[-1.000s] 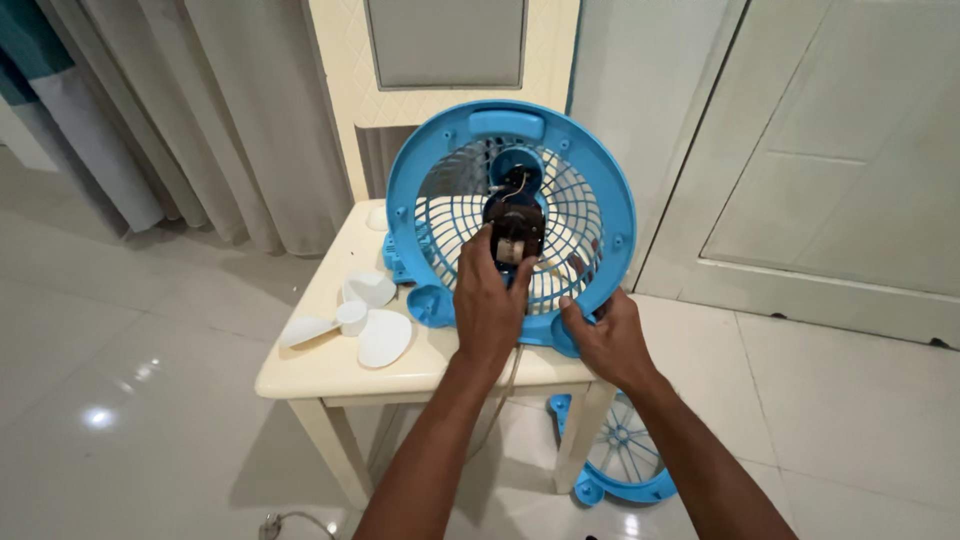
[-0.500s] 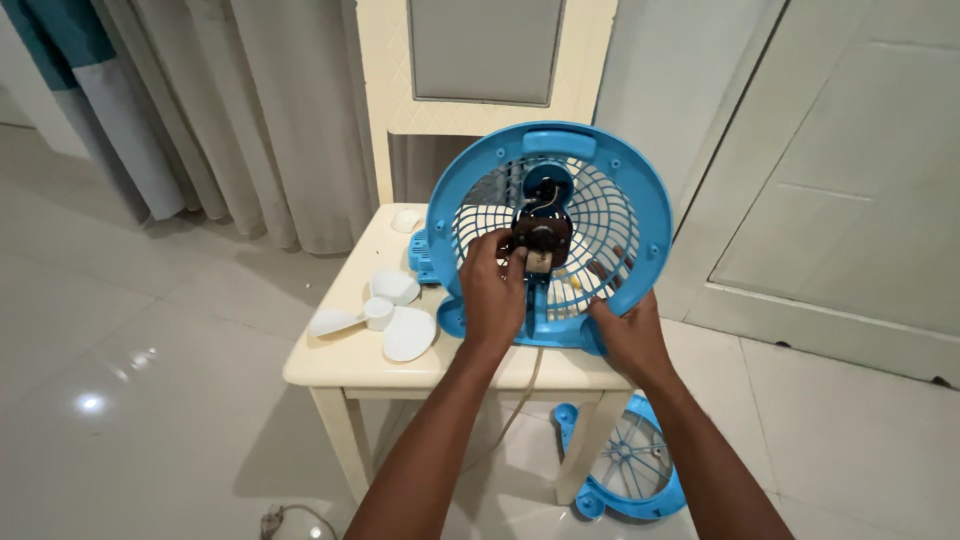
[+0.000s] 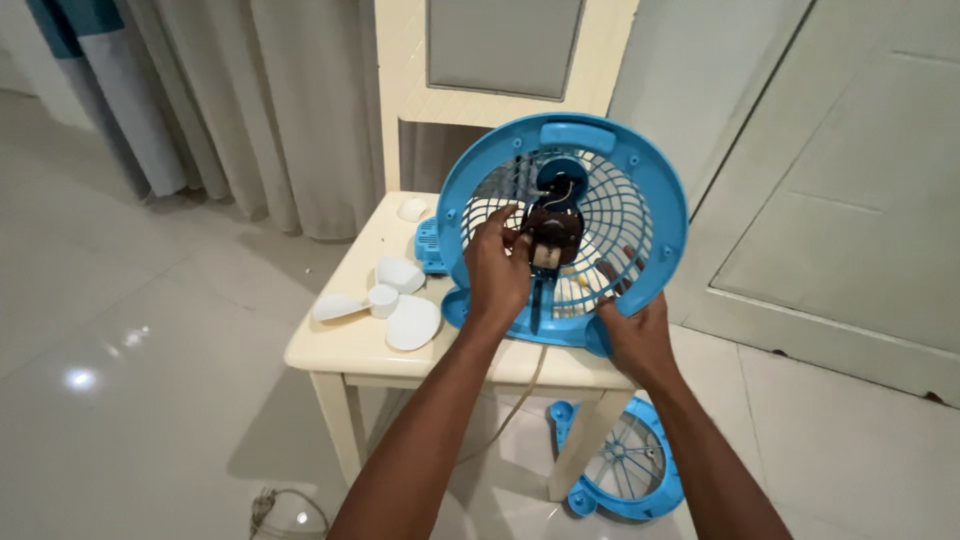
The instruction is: The person disassembles a small blue table fan by removing the front grille, fan blades, and motor housing. They use a screwdriver to loosen screws and separate components, placing them on a nearby table.
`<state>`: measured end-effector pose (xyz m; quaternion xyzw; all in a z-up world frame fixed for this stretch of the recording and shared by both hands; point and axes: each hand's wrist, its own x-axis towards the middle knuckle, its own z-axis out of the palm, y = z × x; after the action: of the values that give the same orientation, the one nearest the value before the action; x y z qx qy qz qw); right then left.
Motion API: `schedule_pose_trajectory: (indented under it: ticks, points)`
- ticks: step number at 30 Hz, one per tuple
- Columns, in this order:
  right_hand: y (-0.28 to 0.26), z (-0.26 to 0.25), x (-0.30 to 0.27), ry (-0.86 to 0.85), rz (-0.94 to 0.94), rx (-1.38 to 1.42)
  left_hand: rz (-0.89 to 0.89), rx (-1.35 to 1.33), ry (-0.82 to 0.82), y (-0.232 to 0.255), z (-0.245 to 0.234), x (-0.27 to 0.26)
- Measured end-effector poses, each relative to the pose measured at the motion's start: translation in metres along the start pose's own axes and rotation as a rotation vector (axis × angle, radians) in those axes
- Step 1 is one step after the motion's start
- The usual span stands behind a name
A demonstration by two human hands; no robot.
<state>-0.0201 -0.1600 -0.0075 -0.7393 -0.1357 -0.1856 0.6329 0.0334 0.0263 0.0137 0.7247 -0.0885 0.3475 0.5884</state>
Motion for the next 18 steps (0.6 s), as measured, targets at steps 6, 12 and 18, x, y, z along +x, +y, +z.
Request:
schedule_pose_trajectory:
  ticks: [6,12,18]
  points:
    - [-0.003,0.003,-0.002,0.065,0.030,-0.165,0.126,0.045,-0.079,0.008,-0.006,0.001]
    - [-0.003,0.003,-0.015,0.428,-0.575,-0.429,0.086,0.009,-0.128,0.004,-0.011,0.004]
    - [-0.011,0.024,-0.017,0.439,-0.991,-0.810,0.052,0.002,-0.118,0.000,-0.010,0.008]
